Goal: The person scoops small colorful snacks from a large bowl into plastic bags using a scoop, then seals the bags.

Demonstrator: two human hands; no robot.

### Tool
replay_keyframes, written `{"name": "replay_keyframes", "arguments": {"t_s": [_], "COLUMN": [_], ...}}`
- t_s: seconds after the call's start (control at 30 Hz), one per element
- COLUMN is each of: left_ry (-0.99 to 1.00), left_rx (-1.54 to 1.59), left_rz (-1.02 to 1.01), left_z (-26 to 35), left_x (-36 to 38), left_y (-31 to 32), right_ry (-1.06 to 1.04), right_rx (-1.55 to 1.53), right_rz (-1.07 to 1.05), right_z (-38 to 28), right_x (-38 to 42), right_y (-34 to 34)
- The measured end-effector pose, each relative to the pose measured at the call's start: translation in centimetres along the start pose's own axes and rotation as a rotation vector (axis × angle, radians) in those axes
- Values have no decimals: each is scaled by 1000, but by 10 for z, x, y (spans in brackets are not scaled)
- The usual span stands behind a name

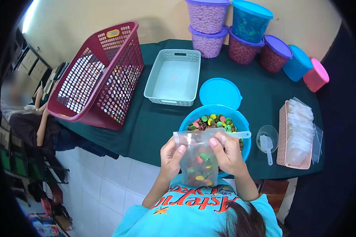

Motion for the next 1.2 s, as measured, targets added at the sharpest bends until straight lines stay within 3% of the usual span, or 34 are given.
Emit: {"name": "replay_keyframes", "arguments": {"t_s": [0.1,0.23,0.3,0.4,0.5,0.6,0.8,1.0,1.13,1.2], "left_ry": [23,133,242,245,297,230,304,179,194,87], "left_rx": [-27,-73,-198,-300,-262,-221,-50,-140,-129,-89], "left_rz": [76,88,111,149,122,105,-114,-215,-307,-461], "left_z": [11,19,30,33,31,29,30,13,20,18], "left_x": [7,13,17,19,19,14,3,-6,-14,-18], "left_y": [0,-2,0,1,1,2,12,11,20,29], "right_ry": [-170,-312,-312,-296,-263,-231,-271,-249,-224,-180], "right_rx": [-60,1,28,50,-31,-108,-80,24,-21,-7], "right_rz": [-161,-197,-192,-152,-147,-126,68,150,207,259], "right_z": [-7,-10,-4,2,7,0,-2,-6,-7,-10], "right_x": [3,7,10,14,13,10,17,24,29,31], "right_y": [6,7,12,12,10,11,8,5,1,2]}}
Point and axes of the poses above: each hand's wrist, its own x-axis away from the middle knuckle, its own y-axis out of the palm, z = x × y, the point moved 7 cm from there along -x, towards the middle knuckle, and after that the axes turned 1 degree about -y, right-handed, at the moved point
